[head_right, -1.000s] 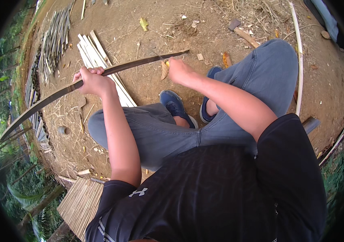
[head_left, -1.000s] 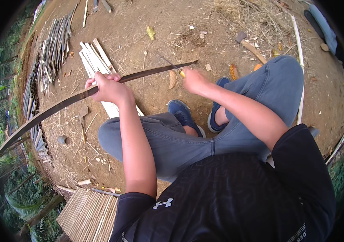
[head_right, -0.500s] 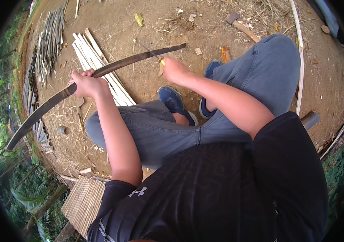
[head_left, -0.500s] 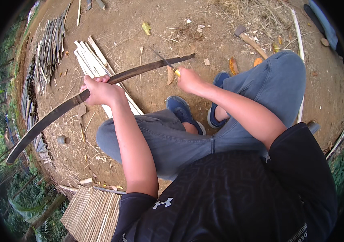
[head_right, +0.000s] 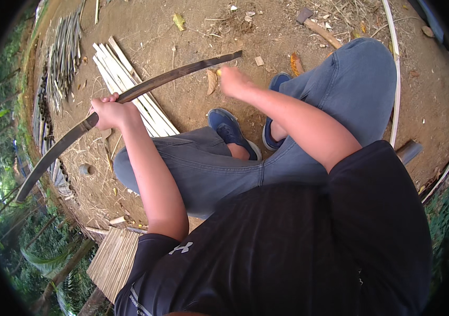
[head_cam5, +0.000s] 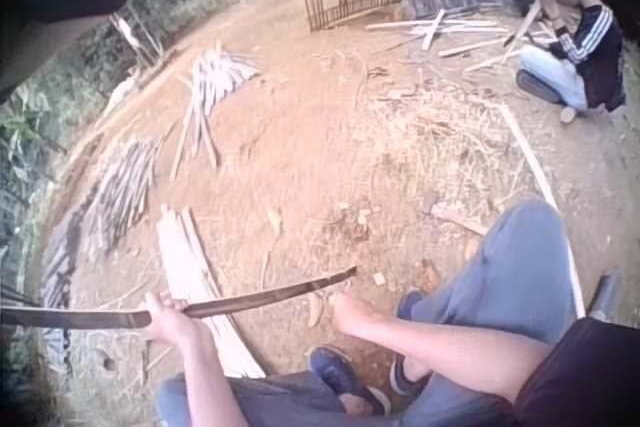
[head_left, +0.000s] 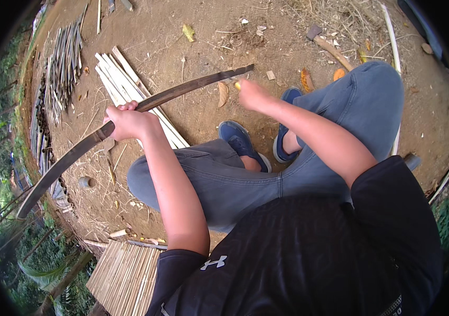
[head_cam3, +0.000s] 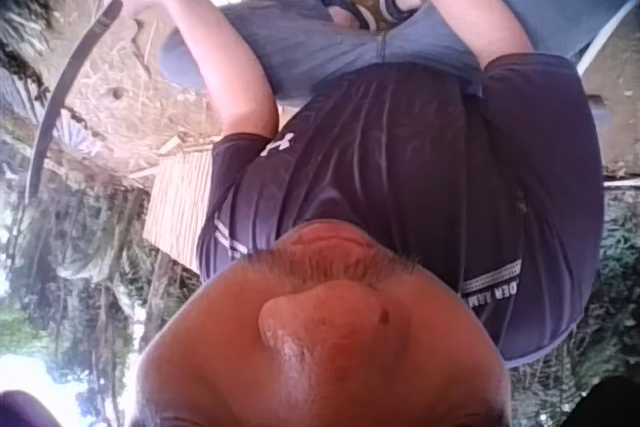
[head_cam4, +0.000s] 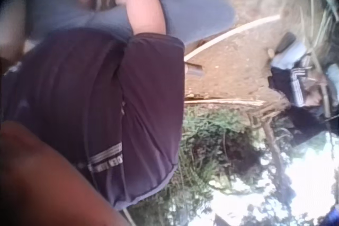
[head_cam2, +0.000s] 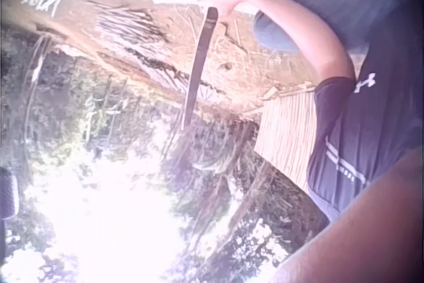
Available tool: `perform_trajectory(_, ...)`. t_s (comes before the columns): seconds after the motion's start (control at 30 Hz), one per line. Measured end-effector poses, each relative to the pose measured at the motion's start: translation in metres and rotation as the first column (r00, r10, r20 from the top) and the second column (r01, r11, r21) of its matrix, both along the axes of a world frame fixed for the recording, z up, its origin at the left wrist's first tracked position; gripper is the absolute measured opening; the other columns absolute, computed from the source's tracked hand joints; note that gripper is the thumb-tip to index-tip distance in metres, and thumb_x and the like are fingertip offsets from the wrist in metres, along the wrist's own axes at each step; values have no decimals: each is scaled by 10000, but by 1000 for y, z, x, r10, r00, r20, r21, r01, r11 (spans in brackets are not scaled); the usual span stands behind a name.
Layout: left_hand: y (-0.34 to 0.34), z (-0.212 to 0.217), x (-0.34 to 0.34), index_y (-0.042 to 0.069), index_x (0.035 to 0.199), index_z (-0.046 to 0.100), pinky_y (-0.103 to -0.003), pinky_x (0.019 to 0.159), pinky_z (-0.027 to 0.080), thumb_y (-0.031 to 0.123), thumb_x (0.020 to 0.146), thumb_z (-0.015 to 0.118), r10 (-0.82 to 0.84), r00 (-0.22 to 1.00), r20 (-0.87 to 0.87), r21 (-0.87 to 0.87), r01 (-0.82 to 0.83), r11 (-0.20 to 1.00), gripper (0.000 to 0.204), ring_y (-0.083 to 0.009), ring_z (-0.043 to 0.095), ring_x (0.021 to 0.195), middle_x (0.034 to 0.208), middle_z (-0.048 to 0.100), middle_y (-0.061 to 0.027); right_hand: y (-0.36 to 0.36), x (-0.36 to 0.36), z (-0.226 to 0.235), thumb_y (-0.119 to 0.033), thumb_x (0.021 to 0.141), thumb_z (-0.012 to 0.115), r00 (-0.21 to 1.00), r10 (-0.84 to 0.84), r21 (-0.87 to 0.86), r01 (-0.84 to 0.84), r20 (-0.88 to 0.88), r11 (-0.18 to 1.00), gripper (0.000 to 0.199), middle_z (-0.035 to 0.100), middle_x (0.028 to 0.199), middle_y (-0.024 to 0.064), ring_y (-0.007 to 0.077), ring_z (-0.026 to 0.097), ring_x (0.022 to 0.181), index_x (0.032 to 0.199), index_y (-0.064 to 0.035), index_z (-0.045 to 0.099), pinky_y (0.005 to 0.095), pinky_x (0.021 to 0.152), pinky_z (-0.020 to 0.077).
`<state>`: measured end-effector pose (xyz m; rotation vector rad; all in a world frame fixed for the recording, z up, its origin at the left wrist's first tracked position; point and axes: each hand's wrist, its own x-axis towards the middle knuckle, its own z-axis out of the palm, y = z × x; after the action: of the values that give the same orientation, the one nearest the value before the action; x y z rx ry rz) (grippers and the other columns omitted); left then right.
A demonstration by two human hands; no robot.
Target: The person shaves a long strip of wood using a small knife, alternating between different tools and checking the surface of the wood.
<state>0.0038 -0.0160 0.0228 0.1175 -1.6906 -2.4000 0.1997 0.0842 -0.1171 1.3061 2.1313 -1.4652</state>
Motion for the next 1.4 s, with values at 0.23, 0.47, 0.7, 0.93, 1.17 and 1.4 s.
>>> perform_trajectory(0.23,6,2,5,82,815,336,-270,443,359,-54,846,482,-34,999,-26,-6,34,999,202,-102,375,479,616,408,2,-2,2,-10,-4,846,554,998,-43,-82,40,-35,996,344,638,1160,288,403,642,1081,1178,84,574,468,923,515)
perform_trajectory(0.47,11,7,10,91,805,341,-261,442,336,-62,827,462,43,999,25,5,-43,999,196,-94,368,479,618,401,5,10,12,-36,-24,864,554,980,163,-6,-164,111,986,338,645,1139,299,384,655,1071,1189,61,591,437,907,529)
perform_trajectory(0.7,9,5,8,98,814,346,-264,437,331,-52,833,471,-82,995,-56,4,82,997,197,-92,375,487,611,386,11,9,14,-53,-8,853,544,994,2,38,-6,111,999,304,648,1176,262,389,634,1114,1139,38,637,442,932,520)
perform_trajectory(0.93,-3,8,11,110,834,353,-268,422,333,-74,843,470,-96,994,-44,10,96,995,218,-94,381,463,581,394,11,5,13,-66,-72,852,583,980,81,85,-98,180,992,324,646,1206,229,372,631,1128,1162,13,625,453,936,511)
perform_trajectory(1.17,-8,11,5,129,817,358,-284,401,343,-50,861,459,-152,988,-34,20,152,988,210,-109,361,410,524,376,11,3,-8,10,-193,924,539,996,64,48,-66,57,997,395,651,1147,243,392,639,1084,1261,10,511,472,908,512)
perform_trajectory(1.4,-3,7,4,123,812,342,-289,371,344,-22,860,453,-207,977,-55,8,208,978,189,-122,372,382,504,369,-1,-3,8,7,-329,1038,336,995,92,108,-89,-26,990,515,630,1160,303,428,628,1076,1361,58,438,506,939,494)
